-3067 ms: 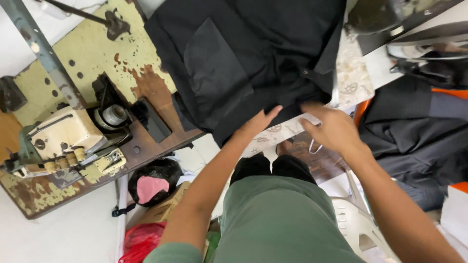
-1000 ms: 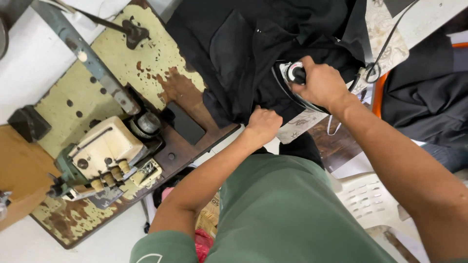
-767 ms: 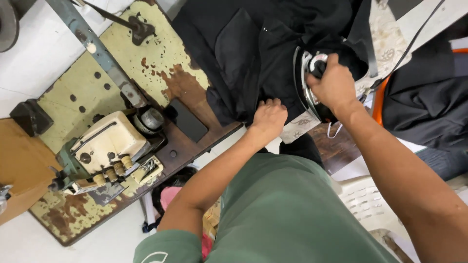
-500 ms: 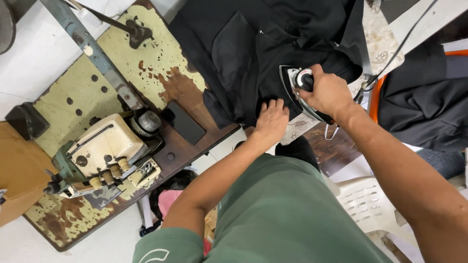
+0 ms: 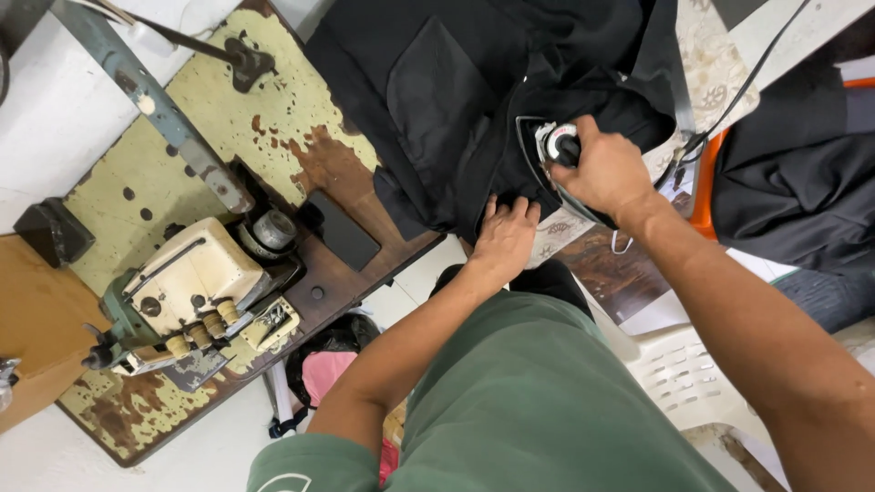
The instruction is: Ironing a pair of black pants on a workbench using a hand iron and a water bottle for dampening.
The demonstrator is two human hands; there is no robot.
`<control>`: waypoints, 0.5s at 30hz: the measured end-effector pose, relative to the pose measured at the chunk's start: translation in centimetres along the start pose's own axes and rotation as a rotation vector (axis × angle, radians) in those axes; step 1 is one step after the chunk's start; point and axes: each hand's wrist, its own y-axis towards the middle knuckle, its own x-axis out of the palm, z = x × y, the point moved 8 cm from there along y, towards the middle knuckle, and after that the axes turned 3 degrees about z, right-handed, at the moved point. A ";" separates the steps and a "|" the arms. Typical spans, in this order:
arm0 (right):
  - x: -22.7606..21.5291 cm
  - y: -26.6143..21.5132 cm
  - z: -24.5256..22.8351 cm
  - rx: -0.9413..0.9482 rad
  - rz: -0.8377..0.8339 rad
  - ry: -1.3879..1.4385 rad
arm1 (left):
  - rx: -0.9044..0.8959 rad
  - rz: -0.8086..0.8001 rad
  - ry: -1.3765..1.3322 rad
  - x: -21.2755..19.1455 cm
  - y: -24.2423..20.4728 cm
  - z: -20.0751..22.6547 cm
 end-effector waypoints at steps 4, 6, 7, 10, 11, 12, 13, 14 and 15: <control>0.0 -0.2 -0.1 0.014 -0.005 0.022 | -0.013 -0.021 -0.003 1.7 0.3 -0.5; -0.3 -0.1 -0.2 0.019 0.006 0.015 | -0.014 -0.023 -0.024 2.0 0.6 -0.7; -0.4 -0.1 -0.2 0.040 -0.005 0.029 | -0.020 -0.044 -0.037 2.0 0.8 -0.8; -0.4 0.1 -0.1 0.090 0.009 0.089 | -0.023 -0.067 -0.039 2.0 0.8 -0.8; -0.4 0.3 0.0 0.111 0.032 0.135 | -0.027 -0.068 -0.027 1.9 0.8 -0.8; -0.1 0.8 0.3 0.116 0.031 0.136 | -0.024 -0.071 -0.029 2.3 0.9 -0.9; -0.1 1.1 1.3 0.196 0.065 0.179 | -0.027 -0.094 -0.023 2.8 0.9 -1.0; 0.2 1.4 2.0 0.275 0.097 0.224 | -0.032 -0.119 -0.016 3.3 0.7 -1.2; 0.3 1.7 2.3 0.280 0.094 0.227 | -0.030 -0.124 -0.016 3.2 0.8 -1.2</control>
